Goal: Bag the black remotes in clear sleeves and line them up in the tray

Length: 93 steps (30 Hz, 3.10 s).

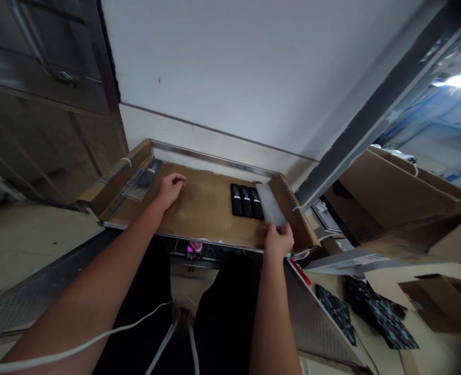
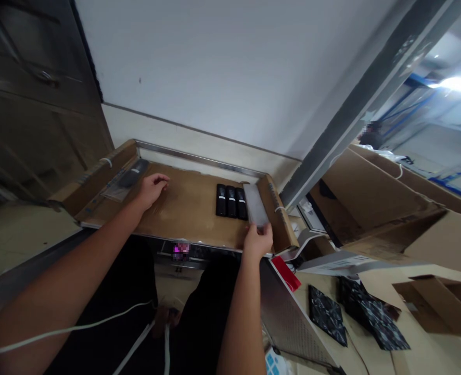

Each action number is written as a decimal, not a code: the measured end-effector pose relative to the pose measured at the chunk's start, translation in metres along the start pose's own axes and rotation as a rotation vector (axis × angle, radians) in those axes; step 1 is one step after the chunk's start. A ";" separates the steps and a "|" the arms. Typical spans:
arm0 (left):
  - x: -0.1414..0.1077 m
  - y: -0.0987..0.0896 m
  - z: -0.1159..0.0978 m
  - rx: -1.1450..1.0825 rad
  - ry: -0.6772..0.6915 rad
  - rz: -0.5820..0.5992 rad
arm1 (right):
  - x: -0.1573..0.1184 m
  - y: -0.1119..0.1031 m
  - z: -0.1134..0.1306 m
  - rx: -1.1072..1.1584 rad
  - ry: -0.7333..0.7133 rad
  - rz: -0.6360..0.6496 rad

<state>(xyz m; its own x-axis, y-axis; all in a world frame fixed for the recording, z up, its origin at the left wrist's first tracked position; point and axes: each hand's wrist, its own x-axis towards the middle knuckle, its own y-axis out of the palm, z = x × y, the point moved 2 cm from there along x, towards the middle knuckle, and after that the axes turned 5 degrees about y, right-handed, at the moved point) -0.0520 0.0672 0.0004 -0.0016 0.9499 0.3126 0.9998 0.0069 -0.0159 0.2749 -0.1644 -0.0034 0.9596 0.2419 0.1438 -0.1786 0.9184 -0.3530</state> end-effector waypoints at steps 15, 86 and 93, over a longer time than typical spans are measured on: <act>-0.003 -0.035 -0.046 1.038 0.071 -0.109 | -0.077 0.025 0.053 -0.036 -0.486 0.492; -0.023 0.071 -0.185 0.203 0.521 0.109 | -0.107 0.067 0.059 -0.017 -0.526 0.629; 0.034 0.012 -0.154 -0.138 0.275 -0.358 | -0.110 0.070 0.059 -0.042 -0.504 0.616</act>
<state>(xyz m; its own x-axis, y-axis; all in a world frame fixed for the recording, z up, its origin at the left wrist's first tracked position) -0.0372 0.0511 0.1568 -0.3608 0.7769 0.5159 0.9302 0.2598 0.2593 0.1438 -0.1084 0.0109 0.4756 0.8238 0.3086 -0.6270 0.5635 -0.5380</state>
